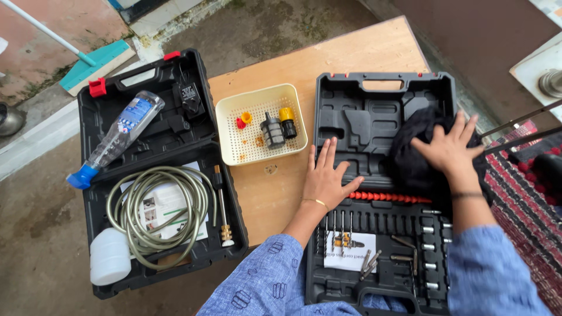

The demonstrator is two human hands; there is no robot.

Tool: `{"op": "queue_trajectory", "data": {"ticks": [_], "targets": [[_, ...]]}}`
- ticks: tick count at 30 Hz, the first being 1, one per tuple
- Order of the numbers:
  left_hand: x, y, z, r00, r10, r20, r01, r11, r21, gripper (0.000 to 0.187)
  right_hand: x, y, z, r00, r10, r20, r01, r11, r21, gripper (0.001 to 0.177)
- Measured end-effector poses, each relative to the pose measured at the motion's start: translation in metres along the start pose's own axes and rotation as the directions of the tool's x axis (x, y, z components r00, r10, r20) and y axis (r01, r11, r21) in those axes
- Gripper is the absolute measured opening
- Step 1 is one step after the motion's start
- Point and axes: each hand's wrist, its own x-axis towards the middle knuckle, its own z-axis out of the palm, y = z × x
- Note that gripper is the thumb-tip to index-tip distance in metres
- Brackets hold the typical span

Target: The person organizes various tools and equipment within plastic cases and a basket, picking up individual components and placing them into their respective slots or containers.

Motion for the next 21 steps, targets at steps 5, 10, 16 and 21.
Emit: {"op": "queue_trajectory", "data": {"ticks": [5,10,16,21], "targets": [[0.012,-0.001,0.003,0.999,-0.039,-0.004,0.039,0.991,0.125,0.080,-0.055,0.041,-0.001,0.769,-0.580,0.270,0.623,0.587,-0.517,0.037],[0.042,0.001,0.006,0.980,-0.056,0.192,0.020,0.982,0.185,0.071,-0.098,0.001,-0.043,0.966,-0.257,-0.032,0.252,0.961,-0.110,0.056],[0.052,-0.004,0.007,0.998,0.032,-0.055,-0.019,0.974,0.227,0.089,-0.090,-0.020,-0.114,0.865,-0.186,-0.467,0.340,0.900,0.272,0.034],[0.054,-0.004,0.006,0.997,-0.019,0.072,0.002,0.976,0.220,0.091,0.029,-0.064,-0.175,0.865,-0.037,-0.500,0.464,0.437,0.770,0.021]]}}
